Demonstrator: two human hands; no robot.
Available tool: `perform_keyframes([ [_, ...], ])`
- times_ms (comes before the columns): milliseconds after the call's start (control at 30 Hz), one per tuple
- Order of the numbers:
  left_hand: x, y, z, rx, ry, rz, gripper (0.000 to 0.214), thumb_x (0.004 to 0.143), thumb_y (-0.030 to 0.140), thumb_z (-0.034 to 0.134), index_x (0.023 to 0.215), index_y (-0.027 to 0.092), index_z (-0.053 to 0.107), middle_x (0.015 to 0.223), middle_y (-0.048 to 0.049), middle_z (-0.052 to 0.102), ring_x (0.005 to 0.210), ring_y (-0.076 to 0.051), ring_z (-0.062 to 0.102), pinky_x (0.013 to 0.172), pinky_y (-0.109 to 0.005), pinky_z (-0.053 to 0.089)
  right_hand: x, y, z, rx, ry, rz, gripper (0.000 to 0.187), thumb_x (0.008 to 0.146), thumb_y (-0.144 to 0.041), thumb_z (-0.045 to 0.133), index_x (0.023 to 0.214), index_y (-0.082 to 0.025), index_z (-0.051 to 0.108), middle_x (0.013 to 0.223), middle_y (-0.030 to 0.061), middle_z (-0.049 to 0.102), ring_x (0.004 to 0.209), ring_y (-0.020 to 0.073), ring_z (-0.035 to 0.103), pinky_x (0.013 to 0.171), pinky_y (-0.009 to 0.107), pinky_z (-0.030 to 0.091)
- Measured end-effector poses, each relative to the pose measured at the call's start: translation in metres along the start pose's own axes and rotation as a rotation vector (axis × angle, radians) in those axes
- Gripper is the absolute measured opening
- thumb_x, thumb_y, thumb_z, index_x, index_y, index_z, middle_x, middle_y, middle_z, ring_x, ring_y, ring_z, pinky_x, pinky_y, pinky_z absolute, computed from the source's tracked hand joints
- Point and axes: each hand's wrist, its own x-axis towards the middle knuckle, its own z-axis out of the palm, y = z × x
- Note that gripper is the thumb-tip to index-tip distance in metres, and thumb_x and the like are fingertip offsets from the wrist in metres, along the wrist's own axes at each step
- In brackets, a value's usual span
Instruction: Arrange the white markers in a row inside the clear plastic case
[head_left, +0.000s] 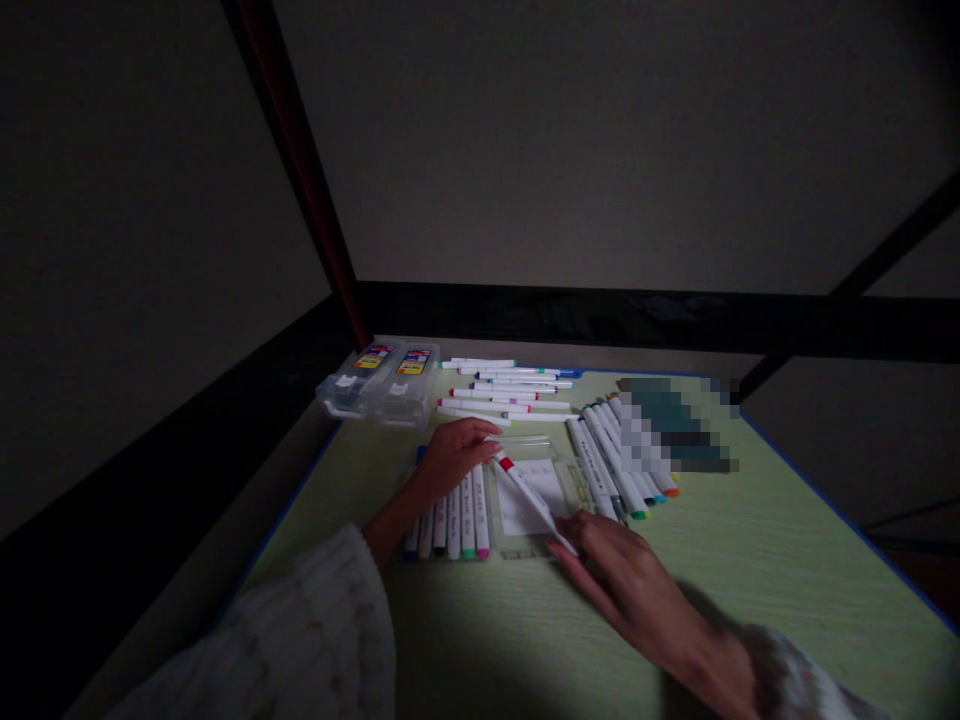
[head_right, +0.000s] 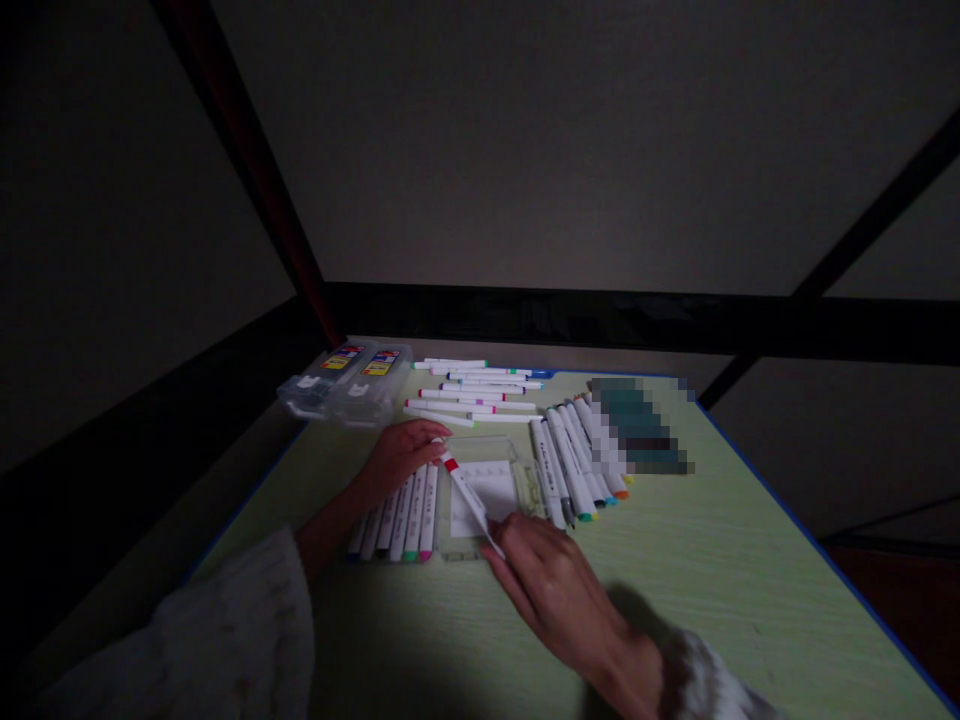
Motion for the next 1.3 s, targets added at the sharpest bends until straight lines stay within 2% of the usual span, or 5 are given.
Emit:
perform_keyframes([
  [300, 0.002, -0.001, 0.002, 0.01, 0.065, -0.045, 0.011, 0.058, 0.018, 0.063, 0.064, 0.014, 0.054, 0.052, 0.0038, 0.058, 0.048, -0.009, 0.055, 0.049, -0.02, 0.042, 0.001, -0.005, 0.001, -0.019, -0.032, -0.025, 0.024, 0.092, -0.026, 0.03, 0.084, -0.016, 0.05, 0.071, 0.005, 0.058, 0.063, 0.015, 0.056, 0.058, 0.027, 0.047],
  [600, 0.001, -0.003, 0.003, 0.017, 0.089, -0.05, 0.011, 0.059, 0.016, 0.064, 0.062, 0.014, 0.054, 0.054, 0.003, 0.061, 0.054, -0.012, 0.06, 0.053, -0.021, 0.046, 0.004, -0.008, 0.002, -0.004, -0.042, -0.052, 0.026, 0.092, -0.027, 0.03, 0.08, -0.016, 0.05, 0.068, 0.0036, 0.057, 0.06, 0.0142, 0.054, 0.054, 0.026, 0.045],
  [1000, 0.002, -0.01, 0.006, 0.045, 0.082, -0.037, 0.01, 0.06, 0.018, 0.063, 0.062, 0.014, 0.055, 0.055, 0.0014, 0.062, 0.055, -0.012, 0.059, 0.054, -0.022, 0.046, 0.004, -0.01, 0.005, 0.015, -0.06, -0.064, 0.025, 0.092, -0.027, 0.032, 0.083, -0.016, 0.052, 0.068, 0.0033, 0.057, 0.06, 0.014, 0.054, 0.053, 0.026, 0.045],
  [1300, 0.003, -0.015, 0.005, 0.13, 0.039, 0.029, 0.007, 0.064, 0.02, 0.06, 0.065, 0.014, 0.056, 0.06, 0.0006, 0.063, 0.06, -0.013, 0.06, 0.058, -0.023, 0.046, 0.006, -0.012, 0.006, 0.003, -0.064, -0.078, 0.03, 0.092, -0.031, 0.031, 0.081, -0.016, 0.055, 0.066, 0.0032, 0.058, 0.058, 0.0141, 0.055, 0.051, 0.027, 0.047],
])
